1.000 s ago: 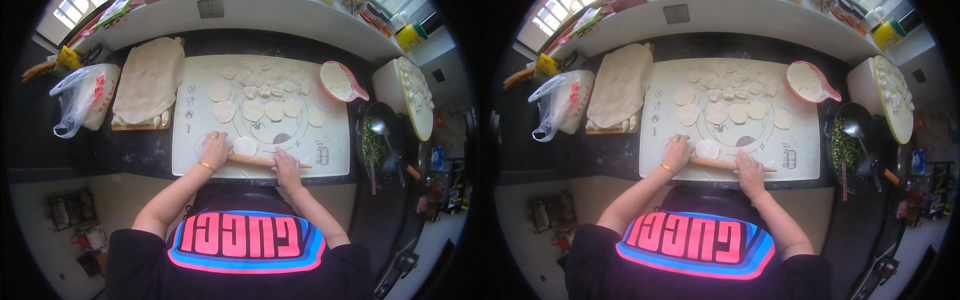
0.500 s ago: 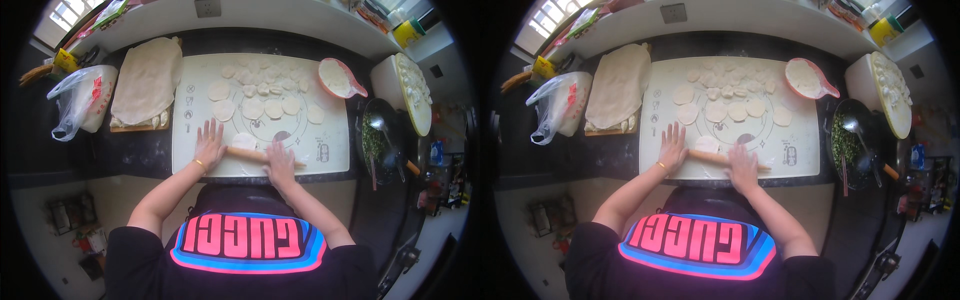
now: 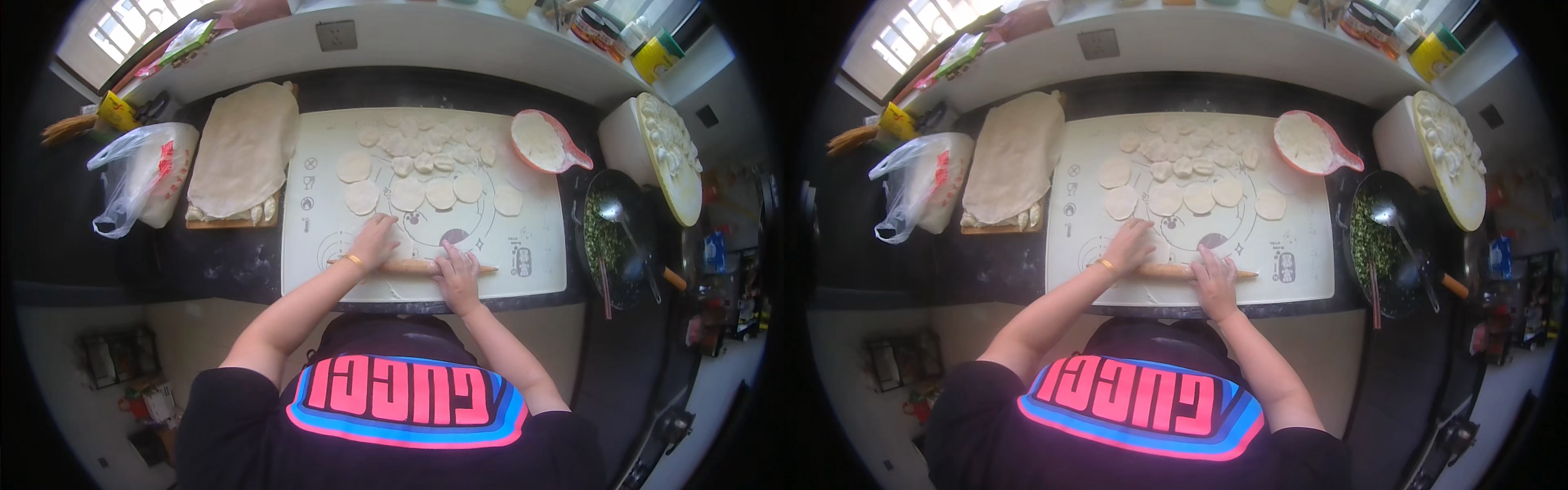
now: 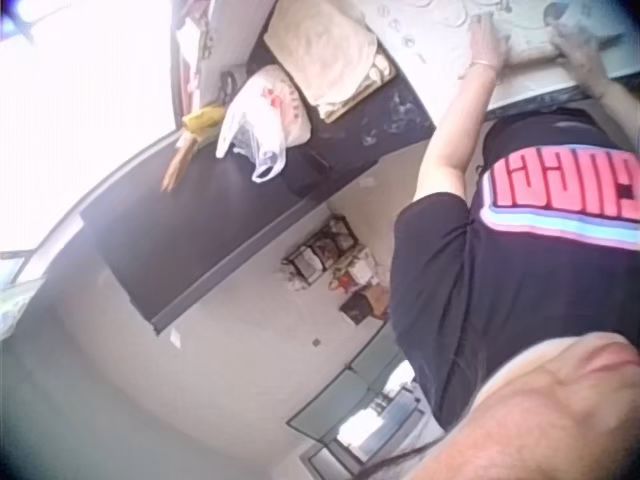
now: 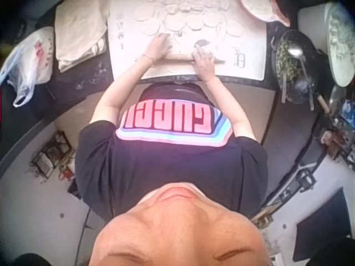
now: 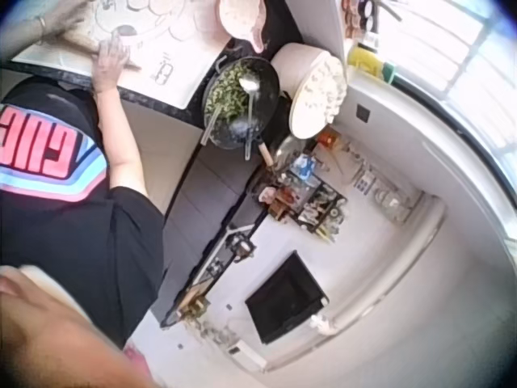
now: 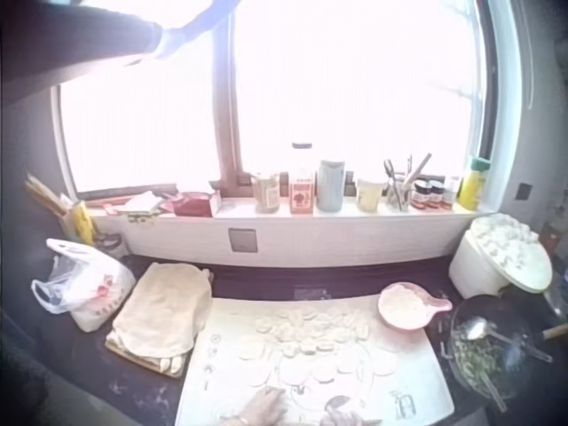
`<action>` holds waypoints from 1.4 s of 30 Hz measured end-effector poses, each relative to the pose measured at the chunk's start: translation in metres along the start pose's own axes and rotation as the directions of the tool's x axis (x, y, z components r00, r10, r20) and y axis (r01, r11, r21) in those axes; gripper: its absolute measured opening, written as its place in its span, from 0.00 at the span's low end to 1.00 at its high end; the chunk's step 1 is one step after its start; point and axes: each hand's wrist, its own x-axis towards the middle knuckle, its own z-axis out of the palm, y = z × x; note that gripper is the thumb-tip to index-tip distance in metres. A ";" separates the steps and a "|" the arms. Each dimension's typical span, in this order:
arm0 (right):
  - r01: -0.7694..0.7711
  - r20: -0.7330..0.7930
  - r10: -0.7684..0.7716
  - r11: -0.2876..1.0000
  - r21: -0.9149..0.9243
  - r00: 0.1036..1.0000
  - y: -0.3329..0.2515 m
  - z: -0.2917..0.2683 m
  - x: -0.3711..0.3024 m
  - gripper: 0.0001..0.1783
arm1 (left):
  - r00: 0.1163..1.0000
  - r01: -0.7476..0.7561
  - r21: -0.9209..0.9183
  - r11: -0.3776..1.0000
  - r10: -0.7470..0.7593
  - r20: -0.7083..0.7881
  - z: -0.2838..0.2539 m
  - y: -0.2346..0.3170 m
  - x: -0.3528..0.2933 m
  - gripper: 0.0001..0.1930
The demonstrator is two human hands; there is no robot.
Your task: The person rolls out small dough balls into circular wrappers using a wooden rolling pin on a cutting board. They then place a spoonful of green vegetable filling onto each wrapper and fold them into dumplings, arranging the finished items on a tray.
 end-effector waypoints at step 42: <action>0.146 0.045 -0.147 0.989 0.014 0.988 0.031 -0.070 -0.014 0.24 | 0.842 -0.536 0.336 0.775 0.464 0.274 -0.003 -0.009 -0.005 0.25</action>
